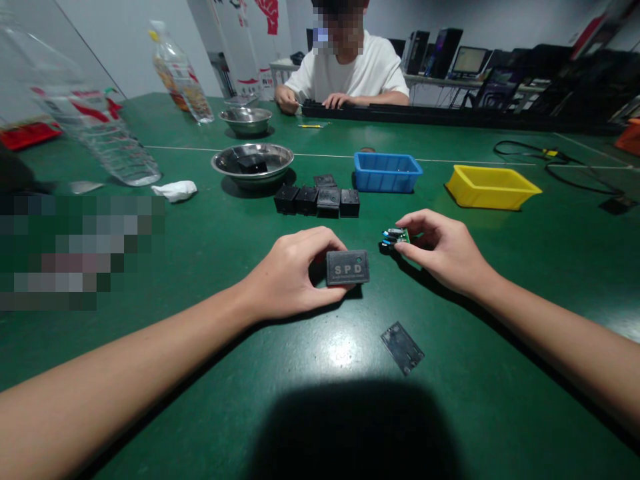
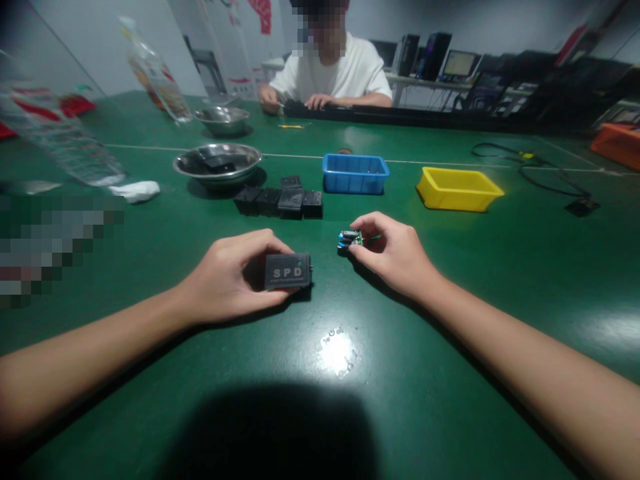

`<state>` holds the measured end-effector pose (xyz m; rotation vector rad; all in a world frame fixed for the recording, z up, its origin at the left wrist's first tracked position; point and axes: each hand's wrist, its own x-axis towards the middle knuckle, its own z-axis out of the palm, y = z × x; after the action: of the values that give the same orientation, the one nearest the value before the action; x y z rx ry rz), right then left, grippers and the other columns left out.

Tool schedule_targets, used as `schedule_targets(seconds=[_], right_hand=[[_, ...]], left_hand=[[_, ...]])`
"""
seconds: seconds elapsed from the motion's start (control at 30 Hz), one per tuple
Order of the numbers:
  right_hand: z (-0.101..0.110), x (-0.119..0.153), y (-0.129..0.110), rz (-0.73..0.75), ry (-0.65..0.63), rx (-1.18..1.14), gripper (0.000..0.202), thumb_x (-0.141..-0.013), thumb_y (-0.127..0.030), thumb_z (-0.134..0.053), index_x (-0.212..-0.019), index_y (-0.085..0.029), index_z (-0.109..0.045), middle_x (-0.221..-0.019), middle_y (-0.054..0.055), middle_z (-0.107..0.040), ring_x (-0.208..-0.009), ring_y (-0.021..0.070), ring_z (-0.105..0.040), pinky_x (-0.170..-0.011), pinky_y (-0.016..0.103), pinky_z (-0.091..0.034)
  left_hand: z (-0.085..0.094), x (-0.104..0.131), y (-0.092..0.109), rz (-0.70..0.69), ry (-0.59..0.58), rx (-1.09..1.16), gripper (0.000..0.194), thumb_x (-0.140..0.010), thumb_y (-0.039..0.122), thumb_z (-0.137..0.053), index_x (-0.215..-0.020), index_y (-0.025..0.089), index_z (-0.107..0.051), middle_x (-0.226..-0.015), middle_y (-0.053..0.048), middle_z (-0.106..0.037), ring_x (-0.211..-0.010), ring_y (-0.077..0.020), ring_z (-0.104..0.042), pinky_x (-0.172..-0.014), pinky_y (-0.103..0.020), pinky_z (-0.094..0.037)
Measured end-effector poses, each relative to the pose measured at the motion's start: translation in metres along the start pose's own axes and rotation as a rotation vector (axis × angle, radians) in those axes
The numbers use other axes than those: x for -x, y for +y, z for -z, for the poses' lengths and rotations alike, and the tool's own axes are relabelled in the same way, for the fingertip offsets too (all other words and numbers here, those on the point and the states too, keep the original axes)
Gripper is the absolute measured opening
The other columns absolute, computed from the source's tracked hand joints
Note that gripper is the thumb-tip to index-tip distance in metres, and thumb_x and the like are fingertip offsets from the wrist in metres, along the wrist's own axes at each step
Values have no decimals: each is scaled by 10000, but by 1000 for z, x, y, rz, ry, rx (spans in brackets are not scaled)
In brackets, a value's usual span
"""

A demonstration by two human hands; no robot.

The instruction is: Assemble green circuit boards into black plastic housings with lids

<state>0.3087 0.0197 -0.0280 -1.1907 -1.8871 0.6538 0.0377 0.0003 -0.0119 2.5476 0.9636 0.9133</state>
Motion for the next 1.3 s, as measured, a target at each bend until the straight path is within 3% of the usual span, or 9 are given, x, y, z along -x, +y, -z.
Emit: schedule_targets(seconds=[0.37,0.57,0.77,1.03,1.3], right_hand=[[2,0,-2,7,-55,87,313,-789,-267,-749,-1088,-191,-698,-892,26,-680,-733,158,-618,-679,302,-507],[4,0,-3,64,-61,131,362,-788,-250,-745,-1146,-212,-710,-1060,70,-714,-923,221,-677,-789,353,-558],[4,0,-2,56,-81,119,373,-795,-247,-747,-1163,-218,-693,-1084,65,-749,-996,240,-704,-877,384,-561],[5,0,-3,48,-94,117,310,-798,-296,-763,-1081,-205,-674,-988,45,-733,-872,207,-685,-815,360,-548],[6,1,-5,53,-125,102,363,-799,-264,-747,-1154,-205,-704,-993,54,-752,-860,205,-696,-803,361,-564]], left_hand=[[2,-1,1,7,-37,-16,224,-773,307,-707,-942,170,-653,-877,-34,-715,-758,-169,-653,-714,-282,-499],[2,0,1,8,-43,-16,224,-778,302,-710,-951,172,-653,-888,-35,-720,-773,-171,-658,-722,-282,-499],[2,-1,1,-7,-38,-29,226,-782,286,-707,-968,171,-650,-911,-40,-717,-785,-172,-656,-742,-286,-504],[2,-1,1,-9,-41,-37,225,-789,290,-701,-974,172,-651,-914,-44,-715,-792,-175,-654,-751,-290,-510],[3,-2,2,21,-59,-30,242,-792,312,-694,-986,173,-657,-912,-48,-719,-800,-182,-660,-758,-295,-515]])
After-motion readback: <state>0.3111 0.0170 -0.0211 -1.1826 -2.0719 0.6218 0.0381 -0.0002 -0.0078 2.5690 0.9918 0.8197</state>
